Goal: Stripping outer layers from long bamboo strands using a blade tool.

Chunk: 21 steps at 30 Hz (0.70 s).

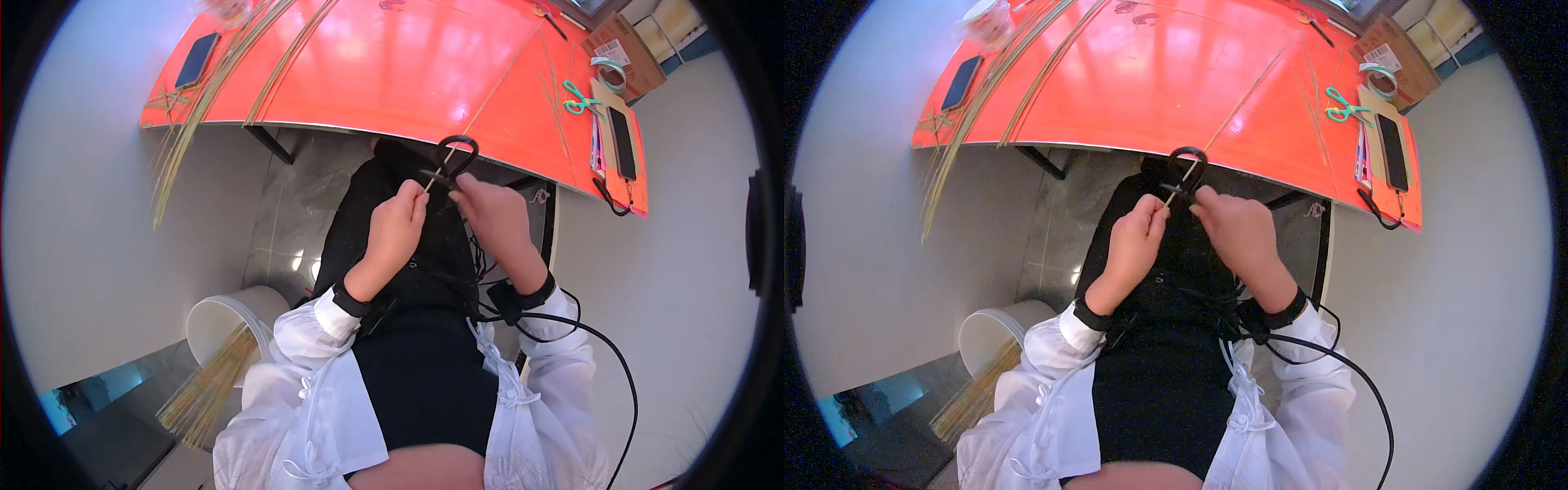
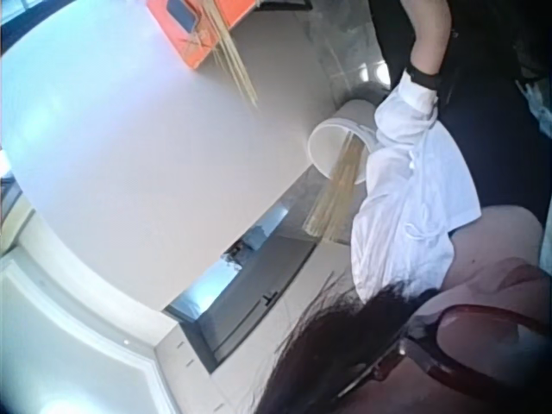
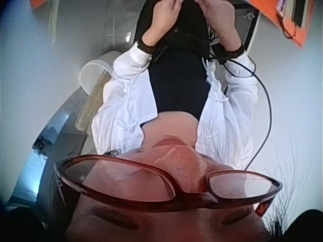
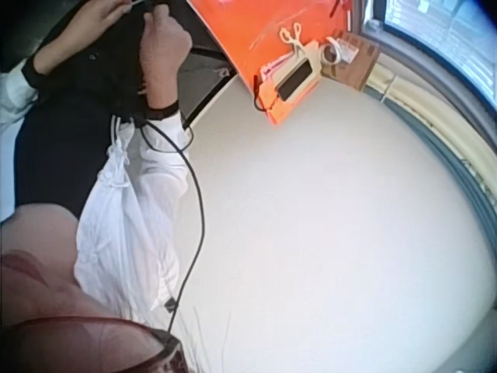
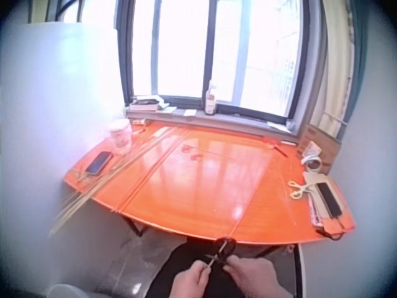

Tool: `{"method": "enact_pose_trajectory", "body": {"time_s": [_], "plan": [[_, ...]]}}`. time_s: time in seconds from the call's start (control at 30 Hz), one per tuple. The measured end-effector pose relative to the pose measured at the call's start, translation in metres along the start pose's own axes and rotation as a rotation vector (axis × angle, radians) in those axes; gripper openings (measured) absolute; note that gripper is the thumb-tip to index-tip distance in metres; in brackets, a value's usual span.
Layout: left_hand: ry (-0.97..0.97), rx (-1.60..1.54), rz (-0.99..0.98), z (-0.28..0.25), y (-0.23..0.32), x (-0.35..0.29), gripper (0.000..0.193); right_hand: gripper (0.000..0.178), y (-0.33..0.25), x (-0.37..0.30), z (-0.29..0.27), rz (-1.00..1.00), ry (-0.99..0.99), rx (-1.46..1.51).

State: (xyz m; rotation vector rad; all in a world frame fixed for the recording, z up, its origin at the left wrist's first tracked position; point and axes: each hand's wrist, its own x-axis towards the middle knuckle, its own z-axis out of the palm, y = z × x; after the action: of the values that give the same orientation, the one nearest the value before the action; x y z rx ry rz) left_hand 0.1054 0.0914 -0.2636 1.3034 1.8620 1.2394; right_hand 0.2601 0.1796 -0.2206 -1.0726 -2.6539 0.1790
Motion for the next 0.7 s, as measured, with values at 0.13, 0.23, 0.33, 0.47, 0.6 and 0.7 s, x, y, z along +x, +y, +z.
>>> {"method": "enact_pose_trajectory", "body": {"time_s": [0.13, 0.23, 0.33, 0.47, 0.6, 0.7], "plan": [[0.064, 0.094, 0.113, 0.005, -0.003, -0.001, 0.012, 0.021, 0.009, 0.010, 0.000, 0.103, 0.093, -0.031], [0.061, 0.112, 0.094, 0.003, -0.003, -0.002, 0.012, 0.021, -0.001, -0.002, 0.006, 0.011, 0.024, 0.021], [0.068, 0.099, 0.117, 0.004, -0.006, -0.001, 0.012, 0.020, 0.005, 0.001, 0.003, 0.042, 0.027, 0.001], [0.052, 0.107, 0.110, 0.004, -0.004, 0.000, 0.012, 0.020, 0.004, 0.004, 0.001, 0.085, 0.032, -0.036], [0.059, 0.075, 0.077, 0.003, -0.006, 0.001, 0.013, 0.020, -0.006, -0.005, 0.006, 0.002, 0.002, 0.055], [0.043, 0.056, 0.060, 0.003, -0.005, 0.002, 0.013, 0.020, 0.005, 0.006, 0.004, 0.097, 0.024, -0.010]]}}
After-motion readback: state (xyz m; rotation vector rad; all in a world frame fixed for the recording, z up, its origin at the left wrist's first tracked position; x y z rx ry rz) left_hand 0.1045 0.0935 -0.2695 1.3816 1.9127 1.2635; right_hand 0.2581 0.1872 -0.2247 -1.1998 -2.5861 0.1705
